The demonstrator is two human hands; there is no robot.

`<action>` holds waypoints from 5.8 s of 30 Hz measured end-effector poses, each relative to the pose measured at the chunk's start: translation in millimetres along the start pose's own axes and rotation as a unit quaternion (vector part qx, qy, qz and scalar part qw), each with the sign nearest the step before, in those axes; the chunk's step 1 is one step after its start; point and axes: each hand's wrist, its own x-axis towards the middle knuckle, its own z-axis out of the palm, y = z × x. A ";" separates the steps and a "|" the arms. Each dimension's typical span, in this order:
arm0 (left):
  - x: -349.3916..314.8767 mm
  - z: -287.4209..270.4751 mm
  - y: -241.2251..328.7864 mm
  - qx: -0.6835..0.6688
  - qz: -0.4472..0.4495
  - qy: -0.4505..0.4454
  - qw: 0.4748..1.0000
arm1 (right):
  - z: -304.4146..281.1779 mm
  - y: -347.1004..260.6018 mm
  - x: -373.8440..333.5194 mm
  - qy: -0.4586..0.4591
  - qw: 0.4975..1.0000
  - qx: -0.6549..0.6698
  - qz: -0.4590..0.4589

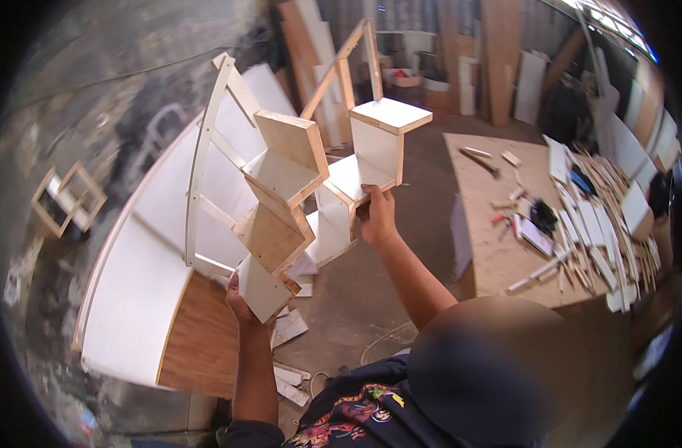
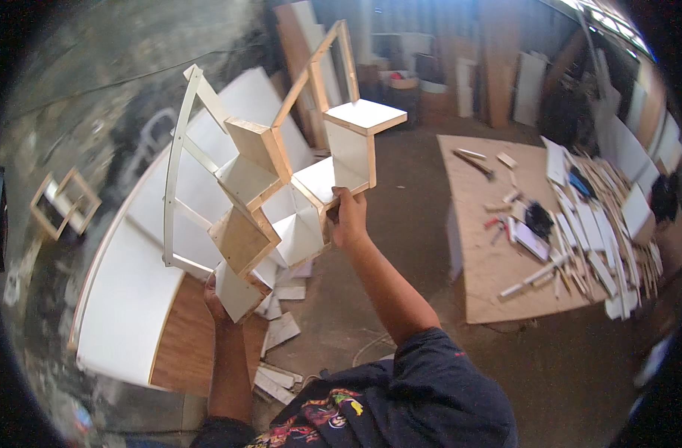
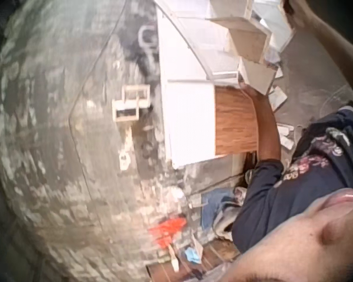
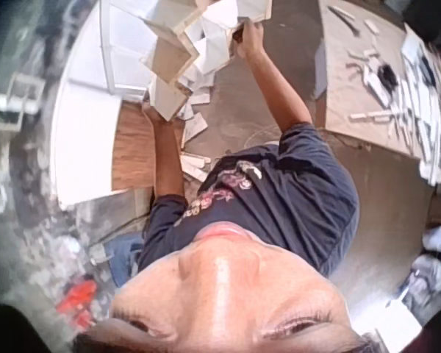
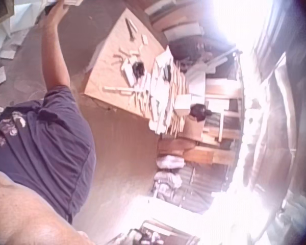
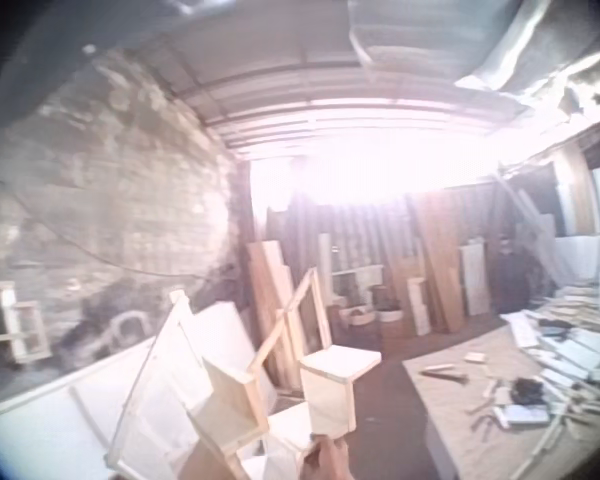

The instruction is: The person assembles a miniature wooden staircase by aligning small wooden steps with a side railing and securing them using a hammer. The person then picks up the assembled structure to check the alignment and shows it to the camera from multiple angles.

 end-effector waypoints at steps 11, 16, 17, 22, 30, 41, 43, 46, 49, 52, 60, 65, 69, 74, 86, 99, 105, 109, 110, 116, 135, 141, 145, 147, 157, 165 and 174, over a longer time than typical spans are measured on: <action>50.7 86.2 -317.2 -0.001 -0.189 0.058 0.980 | -313.3 -164.6 29.2 0.260 0.953 -0.133 -0.086; 53.2 112.6 -415.4 -0.012 -0.241 0.021 0.970 | -437.5 -203.8 27.9 0.364 0.917 -0.141 -0.086; 54.0 114.7 -428.0 -0.020 -0.250 0.013 0.968 | -451.5 -207.7 28.7 0.381 0.909 -0.142 -0.089; 55.2 136.6 -474.2 -0.066 -0.308 -0.035 0.948 | -515.1 -213.5 34.3 0.478 0.858 -0.168 -0.090; 64.2 141.6 -513.6 -0.061 -0.349 0.023 0.935 | -587.4 -223.6 47.1 0.590 0.773 -0.228 -0.039; 76.5 150.2 -504.1 -0.068 -0.339 0.006 0.938 | -606.6 -218.2 40.5 0.624 0.726 -0.289 0.016; 77.0 150.6 -500.1 -0.065 -0.336 0.013 0.940 | -607.1 -216.6 40.6 0.624 0.722 -0.298 0.013; 76.0 148.4 -494.1 -0.065 -0.324 0.022 0.944 | -601.2 -210.0 39.0 0.616 0.713 -0.334 0.027; 78.4 139.2 -498.6 -0.064 -0.313 0.004 0.948 | -617.0 -211.6 40.4 0.638 0.679 -0.359 0.054; 77.7 140.1 -503.3 -0.062 -0.311 -0.011 0.948 | -625.0 -214.1 34.7 0.704 0.616 -0.354 -0.005; 82.6 136.2 -477.9 -0.060 -0.292 0.005 0.955 | -397.1 -286.5 26.1 0.059 0.947 -0.198 -0.248; 87.6 142.7 -443.6 -0.061 -0.240 0.015 0.969 | -324.1 -280.6 43.6 -0.062 0.909 -0.343 -0.230; 94.2 122.4 -392.1 -0.041 -0.189 0.024 0.981 | -274.9 -258.2 60.0 -0.142 0.923 -0.300 -0.193; 95.2 99.4 -299.9 -0.008 -0.105 0.086 0.991 | -195.2 -187.7 63.9 -0.283 0.938 -0.131 -0.151; 29.9 64.0 -69.7 0.065 0.024 0.227 0.971 | -0.4 -31.4 5.0 -0.395 0.811 -0.390 -0.185; -60.0 29.3 151.4 0.029 0.268 0.303 0.914 | 217.4 114.9 -84.4 -0.398 0.829 -0.343 -0.190; -70.2 30.2 220.6 0.021 0.394 0.194 0.898 | 318.5 154.3 -106.7 -0.427 0.838 -0.268 -0.209; -59.8 25.7 270.2 0.025 0.441 0.195 0.876 | 384.4 177.3 -109.6 -0.451 0.828 -0.245 -0.225; -59.3 18.2 287.5 0.033 0.451 0.161 0.877 | 402.6 180.6 -112.5 -0.458 0.826 -0.236 -0.228; -32.3 19.6 367.2 0.089 0.527 0.200 0.821 | 499.8 193.5 -122.5 -0.487 0.810 -0.207 -0.252; -22.5 20.6 611.5 0.338 0.508 0.204 0.765 | 769.4 258.4 -162.8 -0.517 0.793 -0.126 -0.297; 9.0 28.9 688.5 0.365 0.507 0.196 0.756 | 856.8 269.2 -152.3 -0.507 0.800 -0.103 -0.303; 23.7 31.8 733.1 0.380 0.511 0.197 0.745 | 911.0 279.7 -145.0 -0.504 0.797 -0.078 -0.322; 33.3 33.5 746.5 0.391 0.519 0.191 0.736 | 928.0 280.5 -142.7 -0.502 0.801 -0.078 -0.317; 61.6 25.4 792.0 0.412 0.521 0.201 0.720 | 985.9 297.4 -122.8 -0.457 0.797 -0.036 -0.394; 64.6 20.1 805.4 0.423 0.517 0.232 0.707 | 974.2 289.8 -134.3 -0.478 0.810 -0.095 -0.327; 65.9 23.4 815.2 0.433 0.492 0.248 0.713 | 976.2 282.0 -136.5 -0.469 0.807 -0.103 -0.345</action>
